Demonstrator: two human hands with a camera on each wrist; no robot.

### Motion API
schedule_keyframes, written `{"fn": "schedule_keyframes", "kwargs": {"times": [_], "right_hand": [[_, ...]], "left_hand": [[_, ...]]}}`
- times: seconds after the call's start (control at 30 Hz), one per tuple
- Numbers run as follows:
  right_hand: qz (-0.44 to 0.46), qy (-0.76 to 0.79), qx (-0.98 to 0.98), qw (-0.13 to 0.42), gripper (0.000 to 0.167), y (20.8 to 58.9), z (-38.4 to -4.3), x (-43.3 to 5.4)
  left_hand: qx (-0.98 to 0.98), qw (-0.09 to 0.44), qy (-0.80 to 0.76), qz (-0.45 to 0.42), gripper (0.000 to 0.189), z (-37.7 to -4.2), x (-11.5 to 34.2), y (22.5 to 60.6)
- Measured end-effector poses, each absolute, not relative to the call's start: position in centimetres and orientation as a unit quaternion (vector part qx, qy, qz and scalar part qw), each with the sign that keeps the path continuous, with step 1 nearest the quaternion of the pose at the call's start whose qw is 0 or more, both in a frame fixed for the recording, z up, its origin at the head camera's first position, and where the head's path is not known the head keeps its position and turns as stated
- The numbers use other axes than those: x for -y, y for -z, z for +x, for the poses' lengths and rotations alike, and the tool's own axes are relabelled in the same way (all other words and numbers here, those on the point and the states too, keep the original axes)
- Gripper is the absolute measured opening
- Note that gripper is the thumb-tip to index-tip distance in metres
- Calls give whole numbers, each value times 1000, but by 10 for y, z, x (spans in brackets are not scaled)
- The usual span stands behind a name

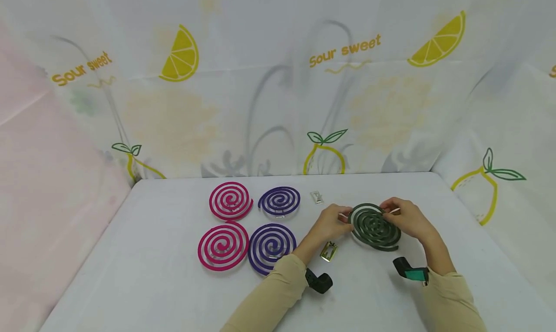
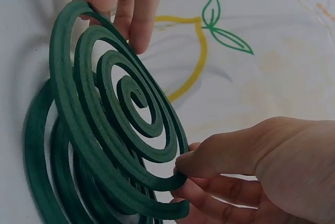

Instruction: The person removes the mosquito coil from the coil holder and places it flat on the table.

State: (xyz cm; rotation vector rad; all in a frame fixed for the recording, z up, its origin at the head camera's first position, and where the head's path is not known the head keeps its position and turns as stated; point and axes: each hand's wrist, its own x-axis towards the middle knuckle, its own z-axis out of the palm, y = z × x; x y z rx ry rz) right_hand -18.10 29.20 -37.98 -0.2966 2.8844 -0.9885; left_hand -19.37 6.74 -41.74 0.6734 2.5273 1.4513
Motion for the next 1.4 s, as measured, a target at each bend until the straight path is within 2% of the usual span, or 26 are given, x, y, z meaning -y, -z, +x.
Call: {"fn": "schedule_keyframes", "kwargs": {"times": [0.57,1.4], "right_hand": [[-95,325,-937,82,25,382,-180,-301],[-84,305,-945,86,27,384,-180,-308]], "left_hand": [[-855,94,-465,210,41,-192,-77,422],[-871,84,-409,259,45,-189,-83,423]]}}
